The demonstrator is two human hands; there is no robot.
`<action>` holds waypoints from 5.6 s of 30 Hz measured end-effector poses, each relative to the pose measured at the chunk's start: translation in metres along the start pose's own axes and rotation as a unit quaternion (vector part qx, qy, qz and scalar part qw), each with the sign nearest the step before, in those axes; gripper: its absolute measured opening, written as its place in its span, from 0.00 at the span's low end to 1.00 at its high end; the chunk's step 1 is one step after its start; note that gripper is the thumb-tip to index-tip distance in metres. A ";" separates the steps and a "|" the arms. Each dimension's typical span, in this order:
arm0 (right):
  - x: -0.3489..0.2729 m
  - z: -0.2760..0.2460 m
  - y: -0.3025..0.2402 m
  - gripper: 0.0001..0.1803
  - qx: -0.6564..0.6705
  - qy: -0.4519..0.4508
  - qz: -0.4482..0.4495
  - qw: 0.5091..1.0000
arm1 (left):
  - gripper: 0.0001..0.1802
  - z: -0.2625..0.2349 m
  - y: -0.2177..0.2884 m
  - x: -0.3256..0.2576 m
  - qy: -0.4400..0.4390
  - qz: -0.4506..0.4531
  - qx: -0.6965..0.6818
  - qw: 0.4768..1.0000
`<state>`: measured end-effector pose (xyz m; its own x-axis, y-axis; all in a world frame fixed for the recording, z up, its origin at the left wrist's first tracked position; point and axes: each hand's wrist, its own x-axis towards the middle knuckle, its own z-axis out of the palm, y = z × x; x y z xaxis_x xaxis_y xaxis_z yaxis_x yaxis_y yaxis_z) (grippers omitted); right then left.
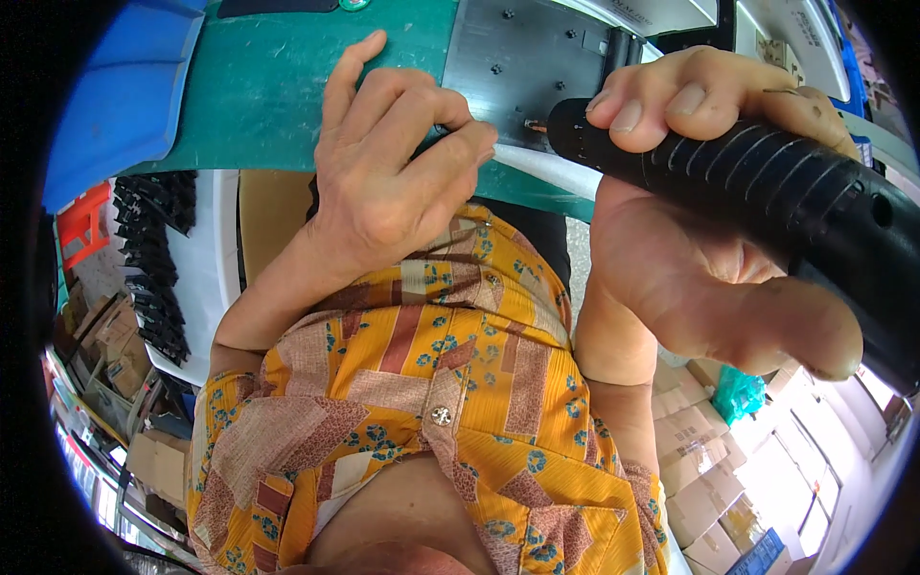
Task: The person attaches screws to black plastic device cases using an electric screwdriver at a factory workbench.
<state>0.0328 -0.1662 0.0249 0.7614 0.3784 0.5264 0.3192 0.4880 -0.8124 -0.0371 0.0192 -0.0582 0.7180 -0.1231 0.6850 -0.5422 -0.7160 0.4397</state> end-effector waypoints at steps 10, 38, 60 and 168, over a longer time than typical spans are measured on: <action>0.001 0.008 -0.001 0.55 -0.047 -0.039 0.018 0.998 | 0.15 0.002 -0.002 0.001 0.005 -0.005 -0.004 1.000; -0.005 0.054 0.011 0.39 -0.120 0.117 -0.007 0.986 | 0.12 -0.008 0.006 0.010 -0.018 -0.014 -0.023 0.999; -0.047 -0.036 -0.012 0.29 -0.128 0.310 -0.115 0.935 | 0.23 -0.008 0.056 0.057 -0.055 -0.031 0.027 0.998; -0.028 -0.047 -0.011 0.20 -0.221 0.239 -0.203 0.923 | 0.51 -0.252 -0.091 -0.333 0.351 -0.613 -0.197 0.680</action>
<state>0.0342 -0.2194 0.0072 0.6560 -0.2074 0.7258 0.7525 0.1038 -0.6504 -0.3371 0.2988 -0.1803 0.4249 0.8581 -0.2883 0.1011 0.2715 0.9571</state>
